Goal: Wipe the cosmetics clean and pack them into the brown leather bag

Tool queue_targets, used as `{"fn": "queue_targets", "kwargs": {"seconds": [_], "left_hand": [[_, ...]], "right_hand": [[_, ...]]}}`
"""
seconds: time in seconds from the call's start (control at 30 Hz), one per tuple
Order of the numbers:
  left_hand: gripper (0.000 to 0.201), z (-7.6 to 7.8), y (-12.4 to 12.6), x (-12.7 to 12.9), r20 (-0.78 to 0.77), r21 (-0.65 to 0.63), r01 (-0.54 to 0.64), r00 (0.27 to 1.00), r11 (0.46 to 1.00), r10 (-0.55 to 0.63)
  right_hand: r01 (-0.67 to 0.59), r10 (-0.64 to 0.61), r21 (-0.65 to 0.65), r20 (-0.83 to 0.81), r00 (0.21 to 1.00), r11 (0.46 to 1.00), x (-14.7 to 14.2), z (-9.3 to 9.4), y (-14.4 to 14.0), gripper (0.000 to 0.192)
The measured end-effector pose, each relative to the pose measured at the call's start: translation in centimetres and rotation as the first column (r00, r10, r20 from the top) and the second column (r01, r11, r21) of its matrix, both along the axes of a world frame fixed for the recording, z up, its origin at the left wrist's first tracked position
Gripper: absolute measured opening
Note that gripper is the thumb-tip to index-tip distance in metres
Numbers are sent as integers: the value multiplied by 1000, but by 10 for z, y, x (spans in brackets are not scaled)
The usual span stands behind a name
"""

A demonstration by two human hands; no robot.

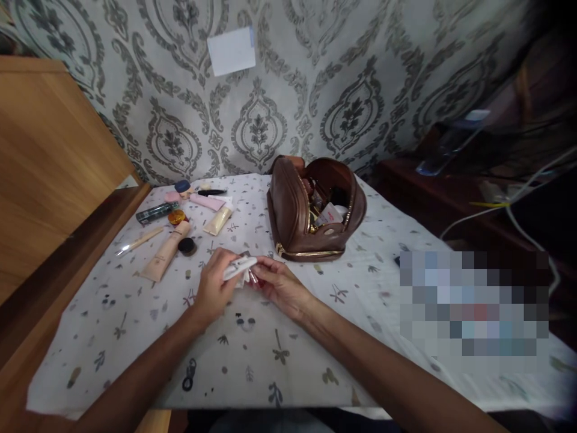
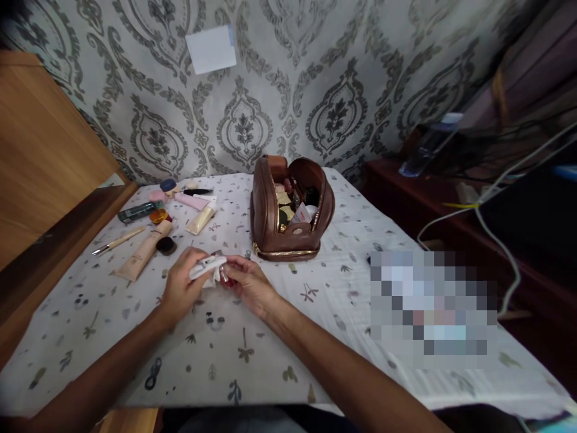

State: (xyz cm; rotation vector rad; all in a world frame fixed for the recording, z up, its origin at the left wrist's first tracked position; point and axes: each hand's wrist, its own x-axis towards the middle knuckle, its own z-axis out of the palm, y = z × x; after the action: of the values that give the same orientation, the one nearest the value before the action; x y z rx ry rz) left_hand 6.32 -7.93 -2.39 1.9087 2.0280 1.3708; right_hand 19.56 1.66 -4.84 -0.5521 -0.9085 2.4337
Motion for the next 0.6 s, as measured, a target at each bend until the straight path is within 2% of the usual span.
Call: {"fn": "queue_targets", "kwargs": {"seconds": [0.13,0.2,0.33,0.47,0.6], "left_hand": [[13,-6,-1,9,-63,-5,179,982,984,-179],[15,-7,-1,10,-78,-1,202,976,979,-201],[13,-1,-2,3,-87,34,74,994,997,-71],[3,7,-2,-9,-19,36,-93,995,995,93],[3,8,-1,-14,67,15,-137,988,990,136]], "right_hand": [[64,-64,-1,6,998,998,0,0,4,42],[66,-67,23,18,998,998,1,0,6,42],[30,-33,103,32,999,994,1,-1,5,31],[-38,34,110,36,999,993,1,0,1,37],[-99,97,83,32,995,992,3,3,-1,42]]}}
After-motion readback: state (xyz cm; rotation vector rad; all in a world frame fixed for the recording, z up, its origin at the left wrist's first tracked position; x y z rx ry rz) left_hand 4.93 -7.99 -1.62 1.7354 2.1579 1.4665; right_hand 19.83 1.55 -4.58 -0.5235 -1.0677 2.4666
